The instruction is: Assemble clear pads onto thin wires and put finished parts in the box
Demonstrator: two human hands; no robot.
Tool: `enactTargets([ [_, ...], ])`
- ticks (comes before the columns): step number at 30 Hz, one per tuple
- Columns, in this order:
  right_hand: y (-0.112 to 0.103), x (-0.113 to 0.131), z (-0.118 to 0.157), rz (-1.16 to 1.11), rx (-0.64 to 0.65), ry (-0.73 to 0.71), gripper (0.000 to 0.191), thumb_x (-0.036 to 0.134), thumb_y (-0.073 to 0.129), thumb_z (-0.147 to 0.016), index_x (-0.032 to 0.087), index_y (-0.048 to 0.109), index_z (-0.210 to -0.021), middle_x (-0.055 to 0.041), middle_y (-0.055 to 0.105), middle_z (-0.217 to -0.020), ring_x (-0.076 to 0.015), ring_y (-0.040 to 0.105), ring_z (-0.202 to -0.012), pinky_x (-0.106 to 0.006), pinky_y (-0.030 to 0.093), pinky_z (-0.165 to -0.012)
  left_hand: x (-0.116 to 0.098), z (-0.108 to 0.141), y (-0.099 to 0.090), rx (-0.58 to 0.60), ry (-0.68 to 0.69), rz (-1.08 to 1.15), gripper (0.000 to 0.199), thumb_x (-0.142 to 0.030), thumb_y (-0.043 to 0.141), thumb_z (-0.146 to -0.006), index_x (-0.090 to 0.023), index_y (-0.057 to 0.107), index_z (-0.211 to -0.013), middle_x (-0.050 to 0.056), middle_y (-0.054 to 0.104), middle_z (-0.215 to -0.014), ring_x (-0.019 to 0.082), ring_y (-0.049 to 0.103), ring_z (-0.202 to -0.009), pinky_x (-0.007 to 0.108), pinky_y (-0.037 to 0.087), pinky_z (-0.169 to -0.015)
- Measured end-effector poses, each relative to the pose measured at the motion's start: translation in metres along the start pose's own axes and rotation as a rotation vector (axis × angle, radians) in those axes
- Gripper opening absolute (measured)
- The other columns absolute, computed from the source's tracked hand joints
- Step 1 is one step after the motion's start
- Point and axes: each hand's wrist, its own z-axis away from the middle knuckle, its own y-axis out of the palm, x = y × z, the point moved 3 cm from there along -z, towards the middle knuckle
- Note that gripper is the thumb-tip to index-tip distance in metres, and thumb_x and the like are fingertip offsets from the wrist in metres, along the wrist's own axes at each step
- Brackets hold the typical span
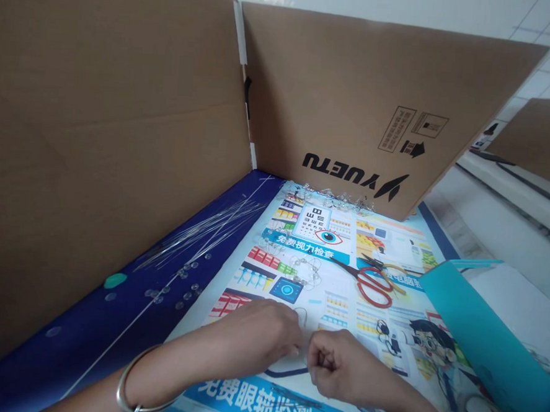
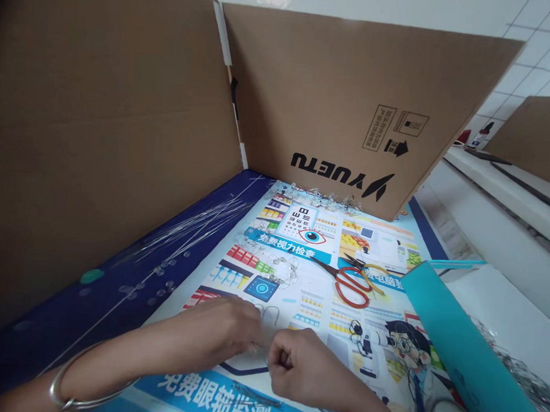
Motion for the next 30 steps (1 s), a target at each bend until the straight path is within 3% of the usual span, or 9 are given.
enactTargets([
  [3, 0.001, -0.006, -0.002, -0.208, 0.048, 0.077, 0.014, 0.008, 0.043, -0.059, 0.017, 0.051, -0.066, 0.0057, 0.052, -0.055, -0.0065, 0.047, -0.047, -0.014, 0.032, -0.041, -0.002, -0.003, 0.008, 0.036, 0.119, -0.074, 0.019, -0.007, 0.05, -0.075, -0.02, 0.059, -0.066, 0.0, 0.06, -0.066, 0.015, 0.055, -0.064, 0.025, 0.034, -0.059],
  [6, 0.003, -0.013, -0.005, -0.392, 0.083, 0.126, 0.014, 0.009, 0.043, -0.059, 0.017, 0.051, -0.067, 0.0063, 0.053, -0.053, -0.0065, 0.049, -0.044, -0.015, 0.037, -0.041, -0.003, -0.006, 0.011, 0.005, 0.14, -0.142, 0.018, -0.007, 0.051, -0.075, -0.019, 0.057, -0.064, 0.0, 0.059, -0.066, 0.015, 0.051, -0.063, 0.027, 0.032, -0.059],
  [13, 0.001, -0.019, -0.007, -0.453, 0.093, 0.183, 0.013, 0.014, 0.049, -0.06, 0.017, 0.055, -0.071, 0.0065, 0.055, -0.055, -0.006, 0.051, -0.043, -0.013, 0.036, -0.038, -0.01, -0.01, 0.014, -0.08, 0.142, -0.291, 0.019, -0.011, 0.052, -0.082, -0.019, 0.055, -0.065, 0.0, 0.056, -0.066, 0.015, 0.047, -0.065, 0.031, 0.029, -0.06],
  [22, -0.005, -0.017, -0.008, -0.427, -0.033, 0.168, 0.005, 0.016, 0.052, -0.065, 0.016, 0.057, -0.068, 0.0073, 0.05, -0.046, -0.0061, 0.047, -0.041, -0.015, 0.038, -0.04, -0.011, -0.01, 0.018, -0.113, 0.099, -0.367, 0.011, -0.012, 0.052, -0.081, -0.02, 0.055, -0.073, 0.002, 0.056, -0.072, 0.019, 0.046, -0.071, 0.034, 0.03, -0.065],
  [30, -0.009, -0.021, -0.011, -0.574, -0.257, 0.11, 0.005, 0.02, 0.053, -0.068, 0.016, 0.055, -0.068, 0.0063, 0.049, -0.049, -0.0079, 0.05, -0.043, -0.019, 0.043, -0.044, 0.002, -0.012, 0.025, -0.201, -0.124, -0.305, 0.018, -0.007, 0.046, -0.078, -0.019, 0.059, -0.074, 0.004, 0.056, -0.071, 0.019, 0.049, -0.07, 0.032, 0.035, -0.064],
])
